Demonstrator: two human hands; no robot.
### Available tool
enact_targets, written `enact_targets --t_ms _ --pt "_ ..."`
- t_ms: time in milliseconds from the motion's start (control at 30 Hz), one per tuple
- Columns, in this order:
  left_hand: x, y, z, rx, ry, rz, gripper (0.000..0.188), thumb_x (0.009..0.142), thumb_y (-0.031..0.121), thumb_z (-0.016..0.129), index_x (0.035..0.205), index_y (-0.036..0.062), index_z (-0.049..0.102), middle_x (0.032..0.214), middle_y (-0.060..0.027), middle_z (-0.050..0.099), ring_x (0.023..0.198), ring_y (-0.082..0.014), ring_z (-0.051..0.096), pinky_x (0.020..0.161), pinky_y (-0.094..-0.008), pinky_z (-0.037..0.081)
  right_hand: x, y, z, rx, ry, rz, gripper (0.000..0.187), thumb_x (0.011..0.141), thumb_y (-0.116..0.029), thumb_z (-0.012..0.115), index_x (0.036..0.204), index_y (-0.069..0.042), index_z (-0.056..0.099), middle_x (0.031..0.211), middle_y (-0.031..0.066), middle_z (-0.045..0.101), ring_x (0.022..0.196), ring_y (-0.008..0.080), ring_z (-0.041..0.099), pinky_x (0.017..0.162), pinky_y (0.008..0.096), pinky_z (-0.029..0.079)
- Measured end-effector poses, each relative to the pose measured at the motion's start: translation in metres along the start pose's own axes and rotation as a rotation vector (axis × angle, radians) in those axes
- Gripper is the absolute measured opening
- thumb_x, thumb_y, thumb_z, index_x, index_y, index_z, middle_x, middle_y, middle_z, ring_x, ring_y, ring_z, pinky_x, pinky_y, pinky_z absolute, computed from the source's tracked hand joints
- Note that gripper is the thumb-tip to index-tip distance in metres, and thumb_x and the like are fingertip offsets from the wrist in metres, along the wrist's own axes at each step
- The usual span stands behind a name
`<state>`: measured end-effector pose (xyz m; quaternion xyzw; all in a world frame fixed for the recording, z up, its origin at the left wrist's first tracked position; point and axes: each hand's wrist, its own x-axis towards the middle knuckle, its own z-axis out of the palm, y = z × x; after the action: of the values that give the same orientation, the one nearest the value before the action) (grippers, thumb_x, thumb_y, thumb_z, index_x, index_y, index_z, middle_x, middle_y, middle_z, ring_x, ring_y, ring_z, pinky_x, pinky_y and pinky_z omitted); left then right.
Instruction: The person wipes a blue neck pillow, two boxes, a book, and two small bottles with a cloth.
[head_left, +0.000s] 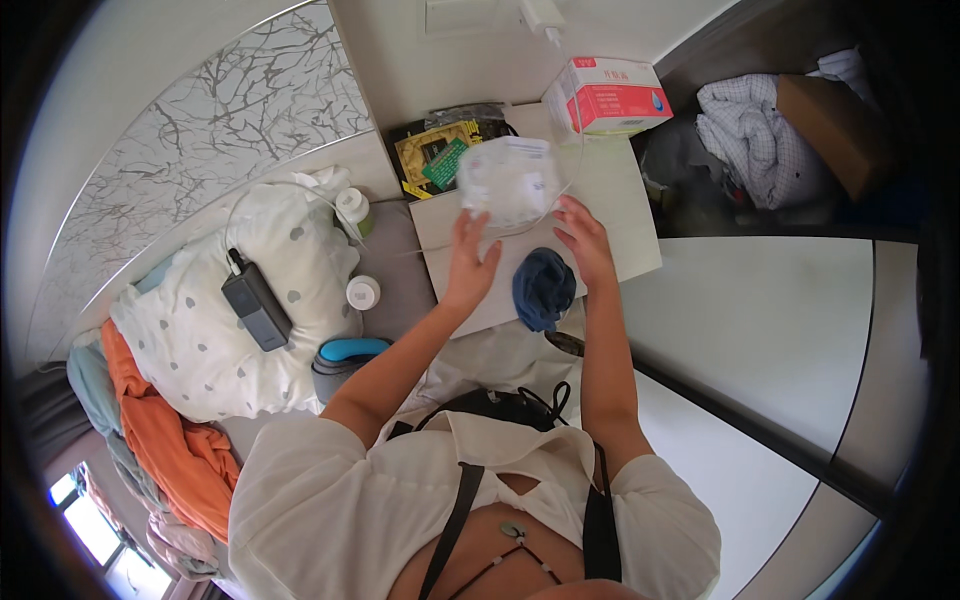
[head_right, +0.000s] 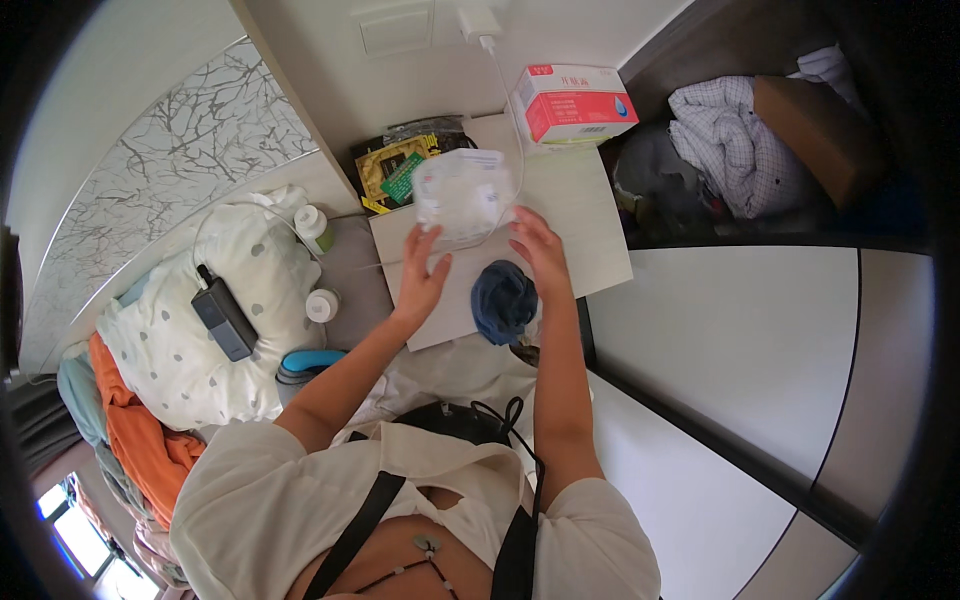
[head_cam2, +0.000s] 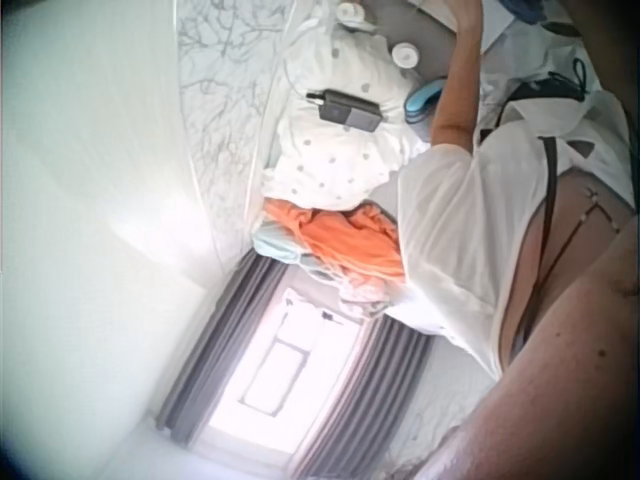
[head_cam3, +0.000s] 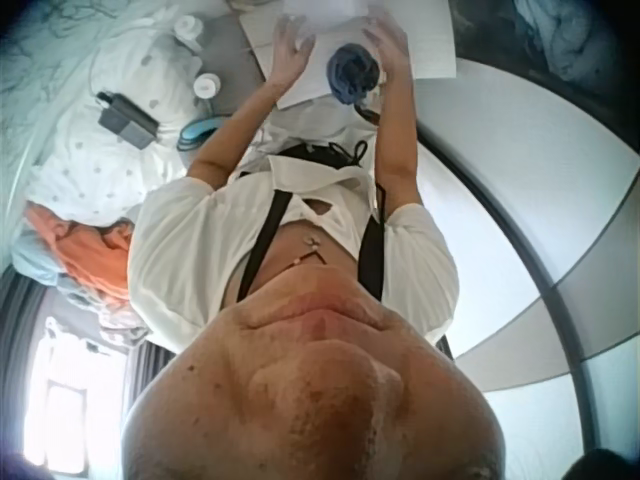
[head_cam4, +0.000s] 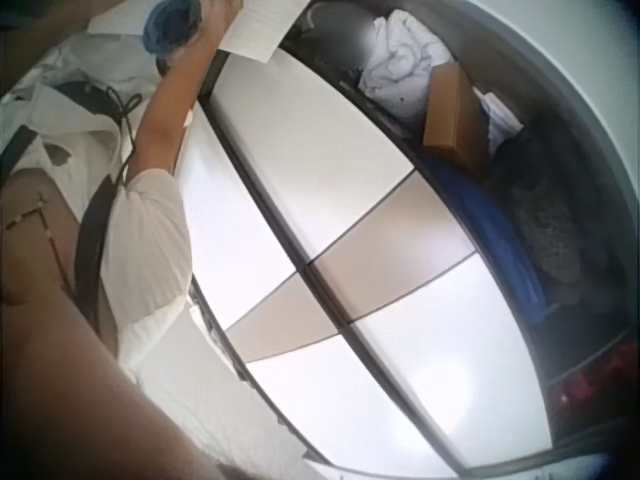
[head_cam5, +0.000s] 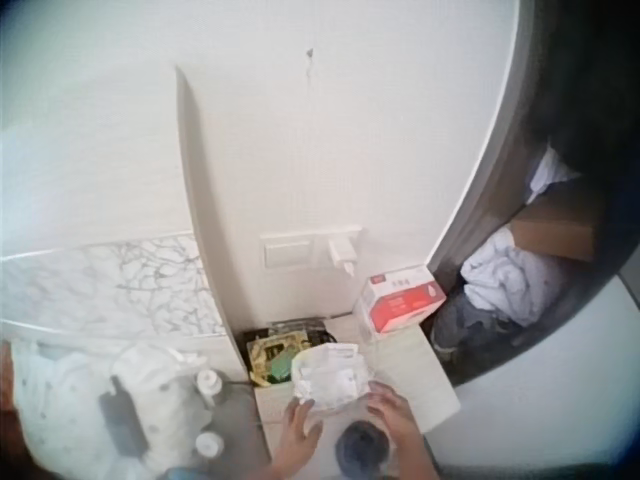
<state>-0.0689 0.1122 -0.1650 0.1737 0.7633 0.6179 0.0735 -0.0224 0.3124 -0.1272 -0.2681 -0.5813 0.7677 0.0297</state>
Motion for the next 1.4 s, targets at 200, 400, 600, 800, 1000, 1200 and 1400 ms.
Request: enact_targets --t_ms 200,400,600,800,1000,1200,1400 --pt "0.016 0.001 0.037 0.004 -0.266 0.188 0.031 0.082 0.01 0.056 0.113 0.0049 0.054 0.128 -0.0194 0.042 0.124 -0.037 0.033 0.1 -0.038 0.031 -0.022 0.024 -0.051 0.235 0.396 -0.027 0.036 0.09 -0.017 0.05 0.124 -0.006 0.048 0.122 0.0033 0.048 0.11 0.0164 0.045 0.091 0.0325 0.039" --pt "0.041 -0.002 0.02 0.028 -0.071 0.074 0.02 0.078 0.007 0.058 0.098 0.0023 0.059 0.103 -0.0176 0.058 0.104 -0.035 0.049 0.089 -0.0389 0.039 -0.011 0.03 -0.053 -0.157 0.702 -0.169 0.029 0.086 -0.005 0.05 0.114 -0.009 0.055 0.115 0.0063 0.052 0.097 0.0173 0.054 0.08 0.0285 0.044" --pt "0.078 -0.023 -0.029 0.373 0.184 0.119 0.022 0.073 0.005 0.062 0.094 0.0012 0.06 0.098 -0.0161 0.058 0.097 -0.0343 0.049 0.087 -0.0401 0.039 0.035 0.014 -0.01 -0.641 0.407 -0.702 0.021 0.079 0.001 0.055 0.098 -0.005 0.062 0.101 0.0105 0.059 0.086 0.0222 0.057 0.074 0.0312 0.047" --pt "0.112 -0.035 -0.033 0.52 0.267 0.183 0.034 0.07 0.005 0.065 0.102 0.0009 0.055 0.107 -0.0159 0.052 0.099 -0.0341 0.046 0.087 -0.0411 0.039 0.089 -0.008 0.023 -1.254 0.255 -0.991 0.016 0.068 -0.002 0.061 0.082 -0.008 0.063 0.086 0.0067 0.063 0.079 0.0289 0.055 0.073 0.0411 0.043" --pt "0.129 -0.043 -0.029 0.603 0.175 0.064 0.045 0.068 0.009 0.069 0.109 0.003 0.052 0.11 -0.0153 0.048 0.103 -0.0344 0.043 0.088 -0.0419 0.038 0.109 -0.013 0.057 -1.405 0.167 -0.993 0.015 0.063 -0.015 0.069 0.075 -0.01 0.062 0.079 0.003 0.059 0.083 0.0231 0.051 0.077 0.0366 0.038" --pt "0.121 -0.039 -0.033 0.793 0.245 0.044 0.068 0.064 0.019 0.075 0.119 -0.0007 0.041 0.12 -0.0198 0.041 0.11 -0.0367 0.039 0.092 -0.0462 0.033 0.115 0.006 0.063 -1.403 0.173 -0.857 0.018 0.062 -0.014 0.071 0.076 -0.011 0.06 0.082 0.0032 0.056 0.082 0.0232 0.051 0.076 0.0357 0.038" --pt "0.134 -0.051 -0.039 0.951 0.181 0.092 0.078 0.06 0.031 0.077 0.12 -0.0027 0.039 0.12 -0.0208 0.04 0.111 -0.0358 0.038 0.095 -0.0469 0.03 0.11 0.009 0.059 -1.192 0.171 -0.942 0.016 0.066 -0.009 0.068 0.077 -0.009 0.057 0.082 0.0049 0.057 0.078 0.0248 0.054 0.074 0.0375 0.039"
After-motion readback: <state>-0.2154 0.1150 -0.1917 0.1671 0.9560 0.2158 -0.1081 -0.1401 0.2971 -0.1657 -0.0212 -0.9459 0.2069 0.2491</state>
